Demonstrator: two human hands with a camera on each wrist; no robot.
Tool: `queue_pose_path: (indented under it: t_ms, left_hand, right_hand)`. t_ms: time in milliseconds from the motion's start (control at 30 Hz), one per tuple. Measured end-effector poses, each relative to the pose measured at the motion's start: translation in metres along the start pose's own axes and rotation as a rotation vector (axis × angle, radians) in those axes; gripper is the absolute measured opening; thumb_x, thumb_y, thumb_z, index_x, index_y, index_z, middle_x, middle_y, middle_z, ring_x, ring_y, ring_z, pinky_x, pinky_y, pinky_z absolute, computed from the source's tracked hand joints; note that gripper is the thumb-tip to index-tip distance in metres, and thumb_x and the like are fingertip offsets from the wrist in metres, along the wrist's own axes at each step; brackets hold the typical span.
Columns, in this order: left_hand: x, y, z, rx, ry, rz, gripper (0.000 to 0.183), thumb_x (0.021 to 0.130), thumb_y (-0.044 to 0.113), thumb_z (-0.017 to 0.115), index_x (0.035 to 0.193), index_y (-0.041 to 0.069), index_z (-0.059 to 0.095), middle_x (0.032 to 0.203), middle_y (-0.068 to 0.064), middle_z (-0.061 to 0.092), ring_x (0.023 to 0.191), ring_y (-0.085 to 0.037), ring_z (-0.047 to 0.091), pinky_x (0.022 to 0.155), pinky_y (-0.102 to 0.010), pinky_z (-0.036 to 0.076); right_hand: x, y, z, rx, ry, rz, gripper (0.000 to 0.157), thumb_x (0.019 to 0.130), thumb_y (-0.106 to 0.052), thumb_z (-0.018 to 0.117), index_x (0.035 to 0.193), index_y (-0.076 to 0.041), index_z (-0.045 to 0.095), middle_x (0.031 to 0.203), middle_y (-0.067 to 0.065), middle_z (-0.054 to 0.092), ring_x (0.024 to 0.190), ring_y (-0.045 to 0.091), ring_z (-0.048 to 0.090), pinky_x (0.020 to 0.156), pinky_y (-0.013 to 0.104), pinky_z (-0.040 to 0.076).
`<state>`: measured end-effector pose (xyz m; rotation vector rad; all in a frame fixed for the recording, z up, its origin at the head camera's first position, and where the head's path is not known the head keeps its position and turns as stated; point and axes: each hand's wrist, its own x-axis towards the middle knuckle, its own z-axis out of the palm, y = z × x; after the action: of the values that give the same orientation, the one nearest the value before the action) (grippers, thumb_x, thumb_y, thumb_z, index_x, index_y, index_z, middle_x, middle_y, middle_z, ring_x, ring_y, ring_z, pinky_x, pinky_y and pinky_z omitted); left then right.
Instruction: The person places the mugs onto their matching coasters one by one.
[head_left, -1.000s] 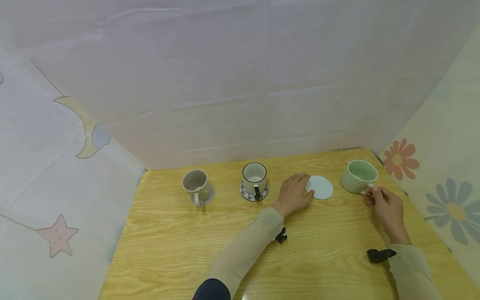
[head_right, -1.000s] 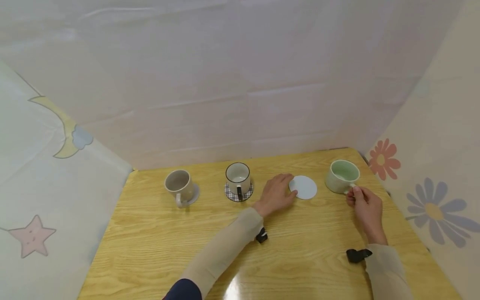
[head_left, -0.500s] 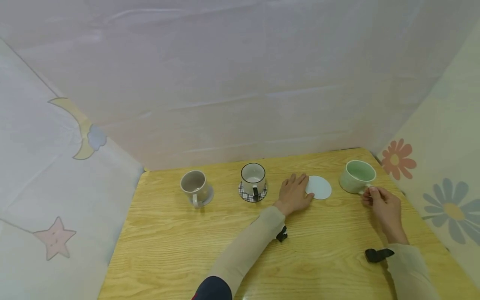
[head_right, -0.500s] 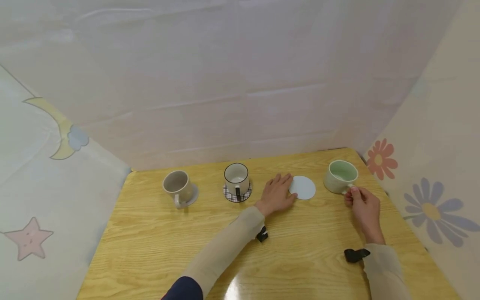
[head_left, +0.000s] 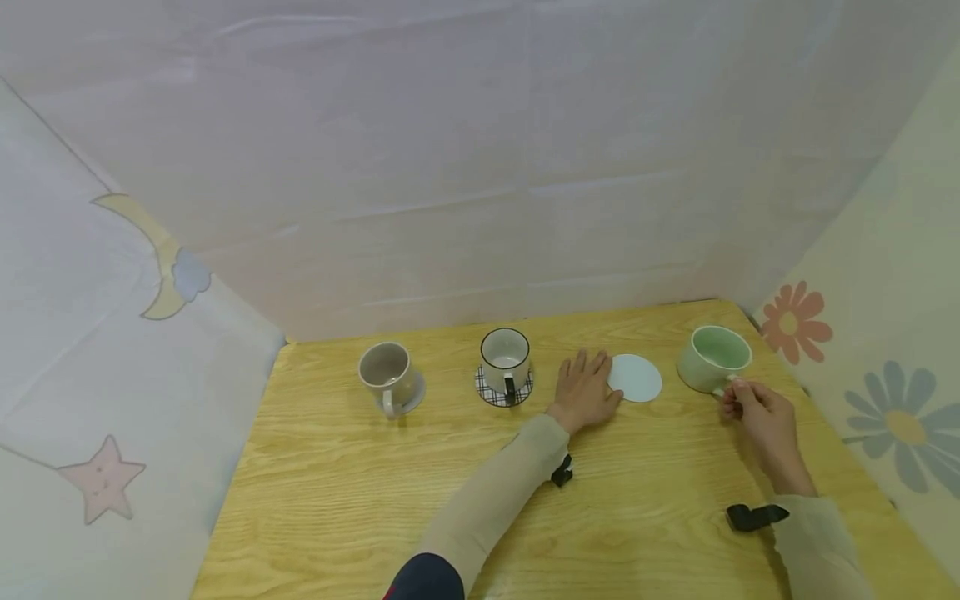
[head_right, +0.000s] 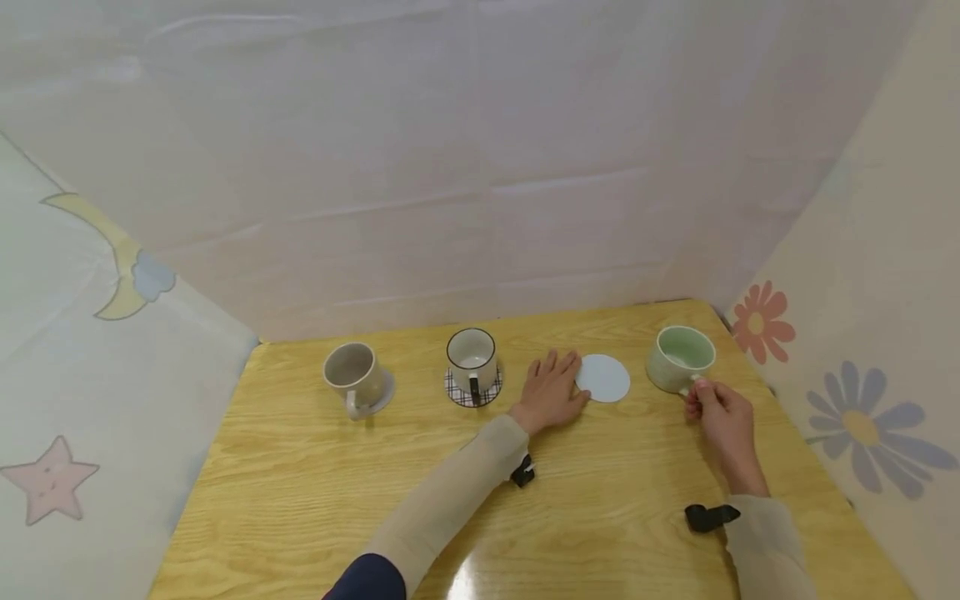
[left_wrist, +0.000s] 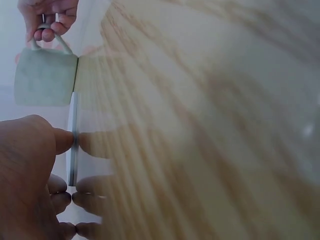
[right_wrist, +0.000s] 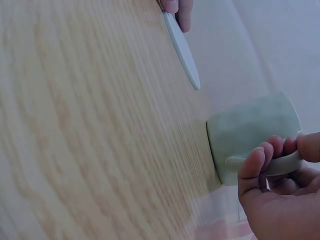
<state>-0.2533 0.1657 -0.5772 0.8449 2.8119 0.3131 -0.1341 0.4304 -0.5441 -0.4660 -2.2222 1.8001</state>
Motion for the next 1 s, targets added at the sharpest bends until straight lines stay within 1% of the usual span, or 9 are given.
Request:
queue_pose_path:
  t_ms: [100,200,300,400,533,667,767,900,1000]
  left_hand:
    - [-0.002,-0.001,0.000,0.012,0.012,0.008,0.069,0.111,0.057,0.041,0.172,0.029,0.023,0.179,0.012,0.020,0.168,-0.024,0.013,0.136,-0.048,0.018]
    - [-0.005,0.000,-0.002,0.030,0.033,0.021,0.068,0.112,0.057,0.041,0.172,0.029,0.025,0.178,0.012,0.022,0.167,-0.025,0.017,0.135,-0.048,0.021]
    - [-0.007,0.001,-0.003,0.027,0.024,0.032,0.067,0.113,0.055,0.040,0.172,0.028,0.024,0.178,0.011,0.021,0.167,-0.025,0.016,0.136,-0.047,0.019]
    - [-0.007,0.002,-0.004,0.051,0.017,0.048,0.067,0.113,0.054,0.038,0.172,0.025,0.024,0.179,0.009,0.021,0.167,-0.026,0.016,0.136,-0.045,0.019]
    - [-0.006,0.002,-0.003,0.079,0.020,0.072,0.068,0.114,0.052,0.038,0.172,0.020,0.023,0.179,0.005,0.022,0.167,-0.025,0.018,0.136,-0.040,0.021]
    - [-0.002,-0.001,0.001,0.048,-0.010,0.083,0.069,0.115,0.051,0.036,0.173,0.018,0.019,0.180,0.002,0.017,0.168,-0.022,0.013,0.137,-0.036,0.015]
    - [0.002,-0.004,0.005,0.027,-0.033,0.094,0.070,0.115,0.051,0.034,0.173,0.017,0.015,0.181,0.001,0.014,0.168,-0.020,0.010,0.137,-0.034,0.011]
    - [0.005,-0.006,0.006,-0.002,-0.042,0.110,0.071,0.115,0.051,0.035,0.173,0.016,0.015,0.180,0.000,0.013,0.167,-0.018,0.010,0.136,-0.031,0.010]
    - [0.006,-0.007,0.006,-0.019,-0.044,0.110,0.072,0.114,0.052,0.037,0.173,0.016,0.015,0.180,0.002,0.014,0.167,-0.017,0.009,0.136,-0.030,0.010]
  right_hand:
    - [-0.001,0.000,0.003,0.085,-0.010,0.004,0.038,0.113,-0.029,0.055,0.099,0.004,0.070,0.084,-0.005,0.071,0.075,0.007,0.068,0.066,0.017,0.060]
    - [-0.001,-0.001,0.004,0.135,-0.032,0.008,0.039,0.112,-0.029,0.056,0.099,0.004,0.070,0.085,-0.004,0.071,0.076,0.008,0.068,0.067,0.018,0.060]
    - [-0.003,-0.002,0.005,0.122,-0.052,0.010,0.041,0.113,-0.030,0.054,0.101,0.006,0.069,0.087,-0.004,0.071,0.077,0.008,0.068,0.067,0.019,0.060]
    - [-0.004,-0.002,0.006,0.101,-0.058,0.008,0.042,0.113,-0.031,0.053,0.101,0.006,0.069,0.087,-0.004,0.070,0.077,0.008,0.068,0.068,0.019,0.061]
    - [-0.004,-0.001,0.008,0.135,-0.035,0.007,0.040,0.113,-0.029,0.053,0.098,0.004,0.070,0.086,-0.003,0.070,0.076,0.008,0.068,0.067,0.019,0.060]
    - [-0.005,0.001,0.011,0.196,0.014,0.012,0.040,0.112,-0.025,0.056,0.095,0.008,0.070,0.082,-0.002,0.071,0.075,0.008,0.068,0.065,0.019,0.060]
    - [-0.006,0.001,0.014,0.200,0.041,0.008,0.040,0.112,-0.024,0.057,0.095,0.009,0.071,0.081,-0.002,0.072,0.074,0.008,0.069,0.066,0.018,0.060]
    - [-0.008,0.000,0.013,0.224,0.042,-0.004,0.037,0.111,-0.024,0.059,0.095,0.006,0.072,0.082,-0.001,0.073,0.075,0.009,0.071,0.067,0.019,0.062]
    - [-0.009,0.000,0.011,0.282,0.033,-0.010,0.035,0.110,-0.023,0.060,0.095,0.006,0.074,0.083,0.001,0.074,0.075,0.010,0.072,0.067,0.020,0.063]
